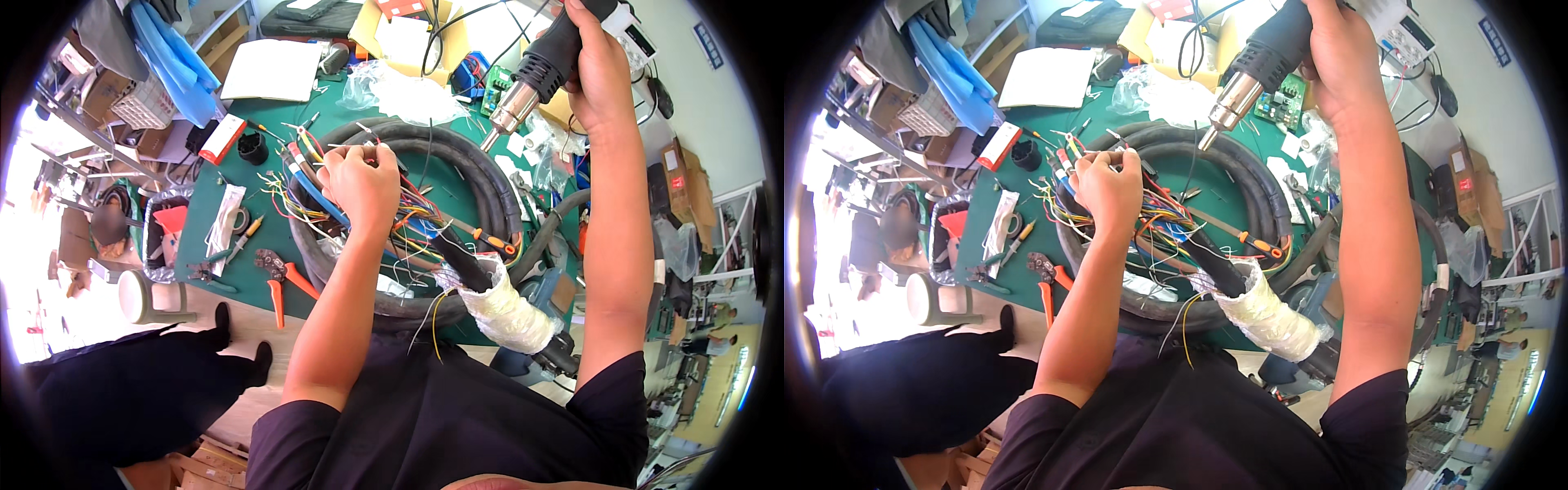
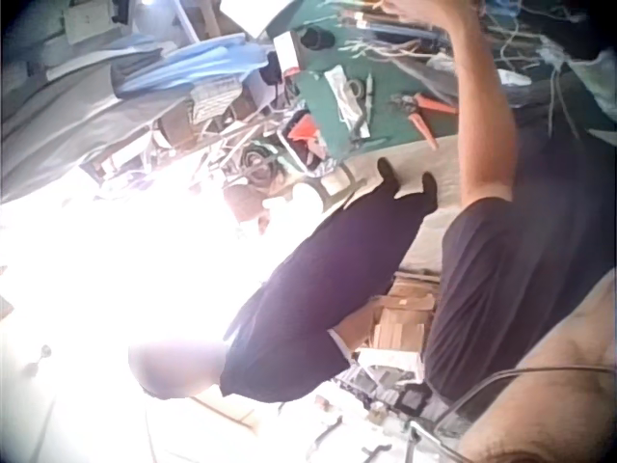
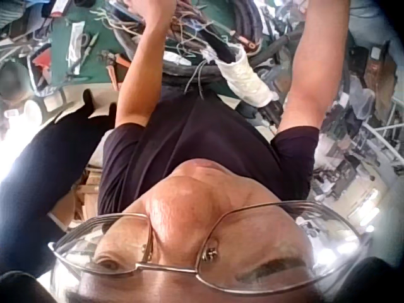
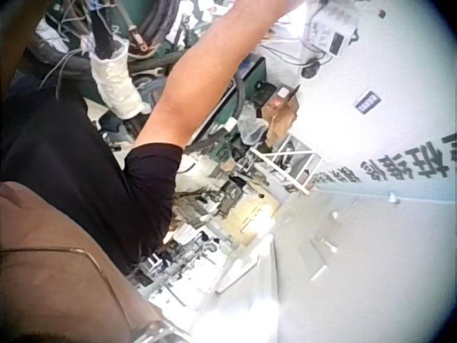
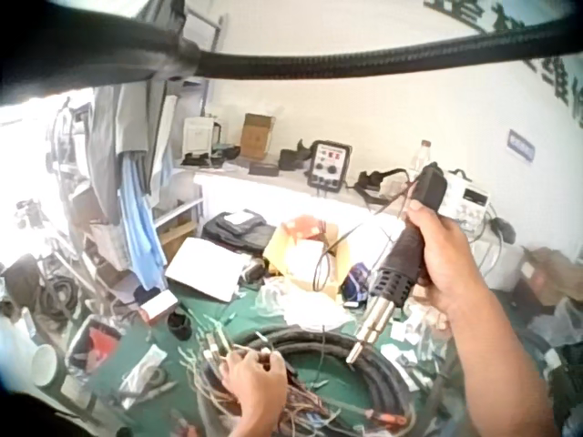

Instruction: The person prepares wires in a cable harness by using wire strippers to strip ends and applying heat from a heat gun to secure heat-shrink tubing over connections.

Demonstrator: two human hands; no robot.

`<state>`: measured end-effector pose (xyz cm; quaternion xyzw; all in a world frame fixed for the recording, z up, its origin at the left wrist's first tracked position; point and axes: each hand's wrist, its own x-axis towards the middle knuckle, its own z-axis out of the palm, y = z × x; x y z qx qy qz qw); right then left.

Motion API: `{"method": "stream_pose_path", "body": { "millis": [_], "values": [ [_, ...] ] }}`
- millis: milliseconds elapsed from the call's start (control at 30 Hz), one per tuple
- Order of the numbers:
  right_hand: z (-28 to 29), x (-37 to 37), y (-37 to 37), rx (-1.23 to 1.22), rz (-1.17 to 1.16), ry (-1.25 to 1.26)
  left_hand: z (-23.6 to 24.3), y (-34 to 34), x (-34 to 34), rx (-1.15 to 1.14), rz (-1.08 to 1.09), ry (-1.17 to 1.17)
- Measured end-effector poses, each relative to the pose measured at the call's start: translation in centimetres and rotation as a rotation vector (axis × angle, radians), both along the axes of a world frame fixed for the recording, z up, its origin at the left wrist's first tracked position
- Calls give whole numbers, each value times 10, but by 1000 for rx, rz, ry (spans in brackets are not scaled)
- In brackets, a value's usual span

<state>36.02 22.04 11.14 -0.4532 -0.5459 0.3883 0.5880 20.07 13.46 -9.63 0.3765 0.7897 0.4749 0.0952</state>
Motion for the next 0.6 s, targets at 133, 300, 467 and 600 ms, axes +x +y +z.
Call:
{"method": "stream_pose_path", "body": {
  "millis": [133, 300, 467, 600],
  "values": [
    [-5, -14, 17, 38, -18, -27, -7, 0, -3, 44, -23, -159],
    [-18, -29, 38, 156, 28, 11, -9, -5, -6, 109, -63, -249],
    [-32, -42, 42, 206, -4, 1, -7, -19, -16, 197, -192, -125],
    [-40, -46, 46, 185, -4, 7, 4, -30, -52, 187, -195, -211]
  ]
}}
